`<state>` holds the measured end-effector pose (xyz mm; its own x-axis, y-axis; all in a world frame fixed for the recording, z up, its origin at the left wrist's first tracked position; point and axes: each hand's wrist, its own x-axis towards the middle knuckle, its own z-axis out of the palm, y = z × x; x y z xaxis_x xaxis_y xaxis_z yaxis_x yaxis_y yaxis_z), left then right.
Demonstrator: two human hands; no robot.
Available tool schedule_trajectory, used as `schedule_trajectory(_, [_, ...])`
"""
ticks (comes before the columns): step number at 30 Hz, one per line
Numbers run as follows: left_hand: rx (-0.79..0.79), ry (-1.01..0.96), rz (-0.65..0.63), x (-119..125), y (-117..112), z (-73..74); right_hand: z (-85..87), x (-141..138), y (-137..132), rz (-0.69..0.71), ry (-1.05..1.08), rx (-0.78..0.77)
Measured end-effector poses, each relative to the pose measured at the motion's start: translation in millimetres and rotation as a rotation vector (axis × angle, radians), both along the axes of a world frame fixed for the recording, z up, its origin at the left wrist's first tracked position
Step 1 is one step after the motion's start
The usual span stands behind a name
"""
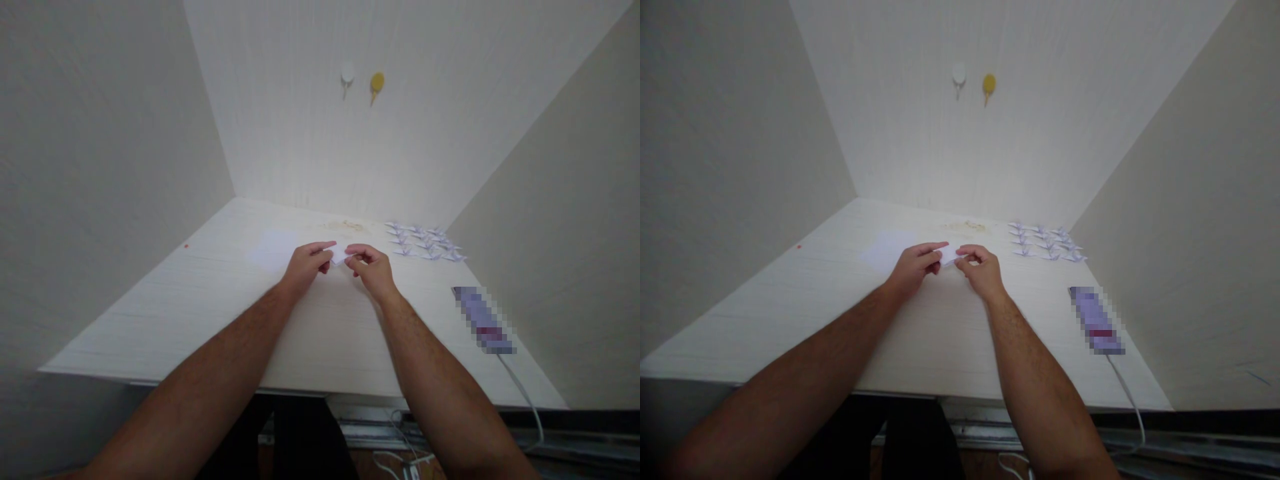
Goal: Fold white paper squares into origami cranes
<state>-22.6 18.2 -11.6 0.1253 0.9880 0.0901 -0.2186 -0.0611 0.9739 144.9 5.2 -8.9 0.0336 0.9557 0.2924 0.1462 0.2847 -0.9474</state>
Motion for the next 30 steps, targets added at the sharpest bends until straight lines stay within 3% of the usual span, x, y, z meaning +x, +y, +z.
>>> schedule_trajectory(7, [0.044, -0.065, -0.124, -0.5, -2.2, -0.5, 1.9, 0.5, -1.3, -0.02, 0.029, 0.045])
schedule_trajectory(14, [0.136, 0.344, -0.041, 0.6, -5.3, 3.5, 5.0, 2.1, -2.3, -0.207, -0.223, 0.131])
schedule_trajectory(17, [0.183, 0.474, -0.029, 1.5, -3.8, -0.1, 4.8, 2.1, -3.7, -0.152, -0.259, 0.148])
schedule_trajectory(23, [0.169, 0.433, -0.01, 2.1, -2.9, -3.5, 3.0, 4.5, -2.7, -0.082, -0.394, 0.085])
schedule_trajectory(30, [0.184, 0.493, 0.032, 1.3, -3.9, 0.7, 2.6, 5.0, -3.0, 0.039, -0.278, -0.026])
